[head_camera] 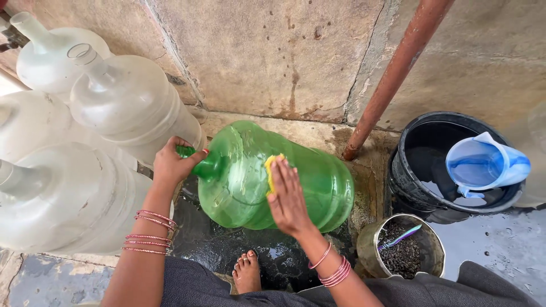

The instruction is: The person washes the outside of a green water jug using a yellow sponge and then rinses it with water from a bucket.

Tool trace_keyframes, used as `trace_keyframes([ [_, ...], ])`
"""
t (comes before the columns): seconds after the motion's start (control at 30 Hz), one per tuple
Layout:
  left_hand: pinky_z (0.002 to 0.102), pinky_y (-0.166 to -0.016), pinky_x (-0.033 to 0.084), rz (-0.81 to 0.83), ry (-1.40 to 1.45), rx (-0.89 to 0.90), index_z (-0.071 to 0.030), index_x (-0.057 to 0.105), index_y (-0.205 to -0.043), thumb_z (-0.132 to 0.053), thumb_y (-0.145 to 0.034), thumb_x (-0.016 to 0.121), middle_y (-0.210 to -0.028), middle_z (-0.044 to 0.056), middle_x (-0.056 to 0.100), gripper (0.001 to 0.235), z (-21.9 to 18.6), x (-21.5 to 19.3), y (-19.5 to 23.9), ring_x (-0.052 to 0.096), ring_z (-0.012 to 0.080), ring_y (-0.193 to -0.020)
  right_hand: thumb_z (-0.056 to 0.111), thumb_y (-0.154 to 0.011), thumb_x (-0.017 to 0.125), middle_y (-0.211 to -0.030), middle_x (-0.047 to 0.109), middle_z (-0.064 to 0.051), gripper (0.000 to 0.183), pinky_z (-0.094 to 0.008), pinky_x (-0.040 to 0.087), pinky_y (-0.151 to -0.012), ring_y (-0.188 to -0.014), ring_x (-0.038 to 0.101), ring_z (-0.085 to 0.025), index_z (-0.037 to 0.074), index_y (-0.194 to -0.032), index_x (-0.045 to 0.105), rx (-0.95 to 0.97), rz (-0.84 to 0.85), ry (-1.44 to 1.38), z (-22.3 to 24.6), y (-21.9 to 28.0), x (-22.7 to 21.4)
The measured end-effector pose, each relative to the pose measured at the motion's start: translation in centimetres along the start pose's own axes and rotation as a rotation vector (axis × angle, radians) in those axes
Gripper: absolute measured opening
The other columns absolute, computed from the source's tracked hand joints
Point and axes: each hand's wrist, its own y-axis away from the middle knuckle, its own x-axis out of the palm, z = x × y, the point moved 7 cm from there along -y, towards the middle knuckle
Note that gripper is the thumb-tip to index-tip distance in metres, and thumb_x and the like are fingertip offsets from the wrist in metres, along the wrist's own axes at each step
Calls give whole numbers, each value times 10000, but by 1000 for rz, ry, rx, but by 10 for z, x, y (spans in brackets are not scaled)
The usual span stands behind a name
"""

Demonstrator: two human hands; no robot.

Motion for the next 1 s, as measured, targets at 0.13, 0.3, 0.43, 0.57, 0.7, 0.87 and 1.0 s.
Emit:
trace_keyframes([
  [0.13,424,-825,557,5,49,69,-62,671,-1043,-512,-661,869,-888,182,734,622,-5,-4,3,738,338,-876,449,-1114,235,-1748,177,-113,642,-444,104,-1357,-1627,159,-255,101,-1652,197,-240,-37,260,-14,18,5],
  [0.3,430,-801,557,70,63,122,-62,639,-1075,-473,-676,849,-822,201,721,610,-23,1,9,730,347,-837,379,-1101,210,-1698,269,-121,603,-471,75,-1323,-1604,201,-266,65,-1610,287,255,-42,100,-93,-3,-25],
  [0.43,442,-828,554,-15,8,140,-58,645,-1052,-480,-688,841,-851,178,734,591,-37,2,13,725,356,-872,425,-1046,260,-1676,277,-143,643,-429,150,-1271,-1560,219,-290,63,-1565,379,276,8,-99,-61,-45,-25],
  [0.57,464,-845,558,-49,-23,95,-48,635,-1076,-487,-710,828,-898,196,731,603,-44,5,21,718,381,-908,367,-1105,319,-1681,321,-160,560,-456,151,-1318,-1593,240,-344,74,-1577,389,-35,-141,-10,37,-35,-15],
  [0.7,463,-882,556,0,-38,90,-42,630,-1086,-480,-719,826,-965,210,731,603,-57,-4,28,715,387,-957,333,-1057,487,-1602,461,-104,490,-465,153,-1283,-1529,348,-292,164,-1513,550,-506,100,413,102,4,-5],
  [0.87,473,-846,548,63,-20,198,-47,594,-1128,-456,-710,836,-1020,201,718,633,-96,-3,46,699,388,-973,303,-1032,462,-1534,505,-165,458,-560,162,-1251,-1481,392,-346,143,-1446,574,-146,-73,444,68,-61,-58],
  [1.0,466,-800,559,42,95,298,-62,617,-1073,-401,-703,818,-971,170,718,540,-109,-6,54,716,366,-898,326,-1016,471,-1515,478,-225,513,-582,228,-1210,-1418,412,-371,55,-1447,534,-56,61,490,69,-87,-57],
])
